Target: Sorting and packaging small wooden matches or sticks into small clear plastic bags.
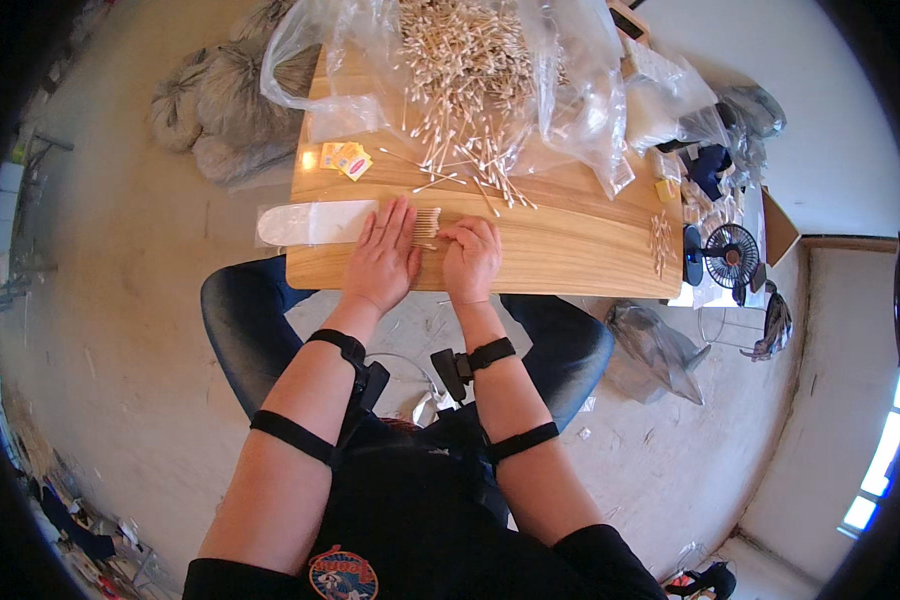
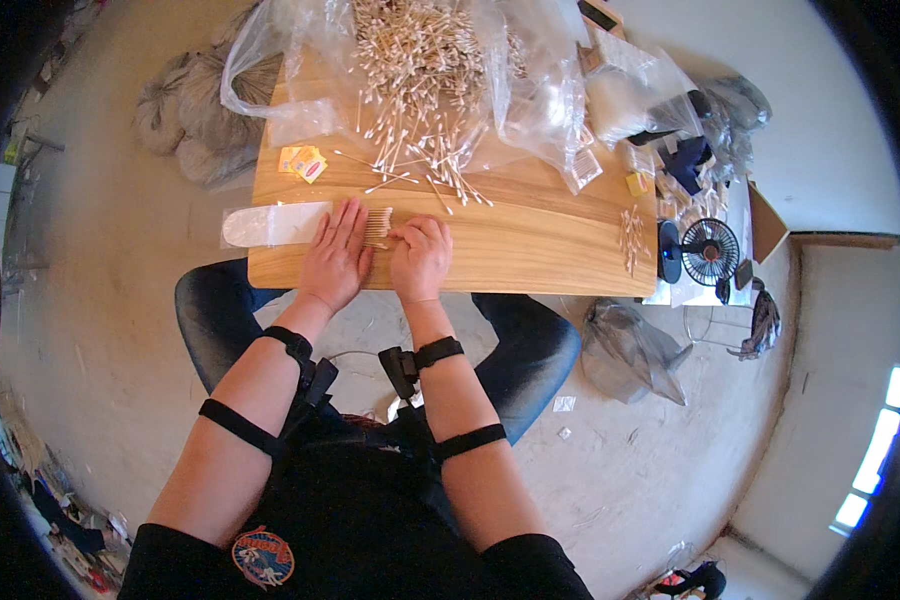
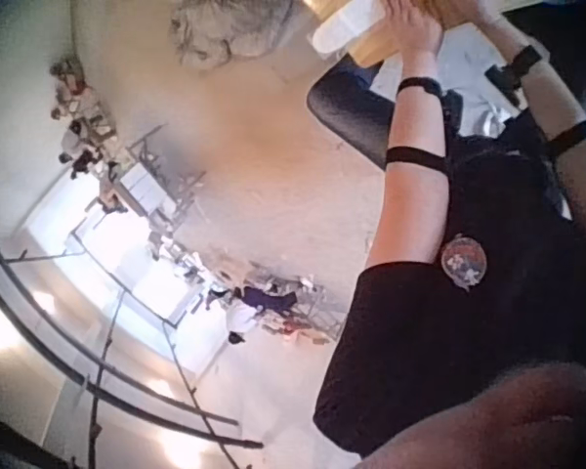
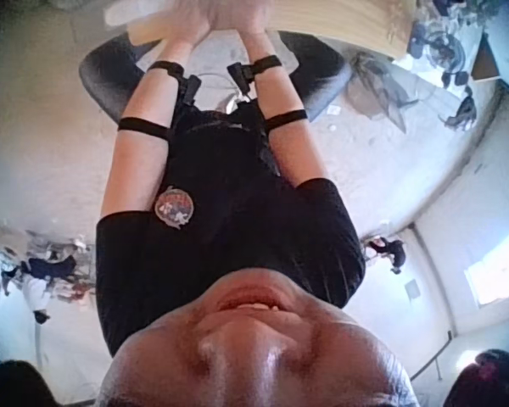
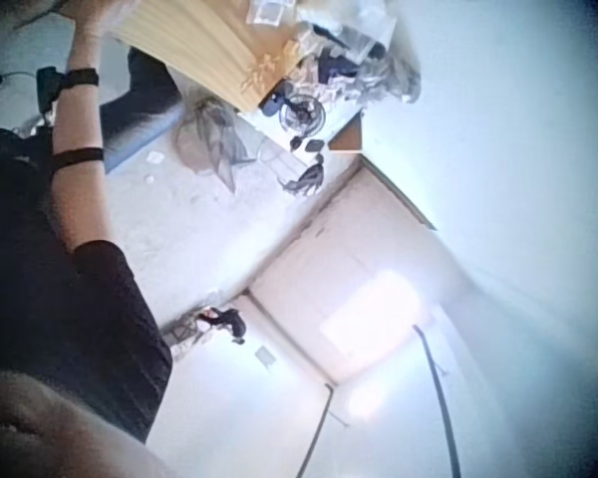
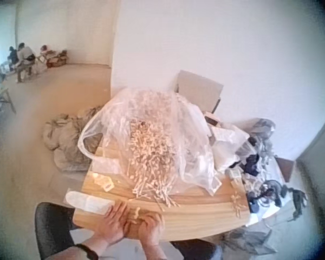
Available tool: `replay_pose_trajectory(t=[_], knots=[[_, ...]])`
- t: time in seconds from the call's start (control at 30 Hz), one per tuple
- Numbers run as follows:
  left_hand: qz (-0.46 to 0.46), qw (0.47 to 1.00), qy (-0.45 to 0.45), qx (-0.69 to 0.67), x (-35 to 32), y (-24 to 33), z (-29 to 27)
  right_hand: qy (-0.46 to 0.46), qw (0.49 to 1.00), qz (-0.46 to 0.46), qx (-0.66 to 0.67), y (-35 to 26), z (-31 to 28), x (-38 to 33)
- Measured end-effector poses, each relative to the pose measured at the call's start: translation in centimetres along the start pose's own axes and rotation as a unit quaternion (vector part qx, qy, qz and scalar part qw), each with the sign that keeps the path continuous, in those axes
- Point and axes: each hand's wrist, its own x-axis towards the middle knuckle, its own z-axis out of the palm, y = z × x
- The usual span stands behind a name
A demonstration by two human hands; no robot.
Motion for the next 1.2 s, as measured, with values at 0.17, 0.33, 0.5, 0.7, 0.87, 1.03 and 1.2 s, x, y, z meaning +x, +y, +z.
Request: replay_pose_trajectory(t=[0.17,0.33,0.5,0.7,0.87,1.03,1.2], knots=[[0.001,1.0,-0.015,0.004,0.22,0.41,0.26,0.023,1.0,-0.01,-0.011,0.32,-0.16,-0.02],[-0.003,1.0,-0.005,0.006,-0.03,0.35,0.16,0.012,1.0,-0.008,-0.006,0.23,0.06,-0.08],[0.0,1.0,-0.018,0.009,0.0,0.56,0.16,0.018,1.0,-0.024,-0.003,0.57,0.04,-0.17],[-0.004,1.0,-0.014,0.006,-0.01,0.46,0.03,0.012,1.0,-0.014,-0.009,0.36,0.07,-0.12],[-0.004,1.0,-0.02,0.005,-0.02,0.4,-0.03,0.01,1.0,-0.01,-0.011,0.14,-0.1,-0.02],[-0.002,1.0,-0.017,-0.007,0.04,0.54,0.02,0.004,1.0,-0.012,-0.014,0.22,-0.26,0.0],[-0.006,1.0,-0.023,0.013,-0.05,0.45,0.01,0.012,1.0,-0.01,-0.019,0.16,-0.14,-0.06]])
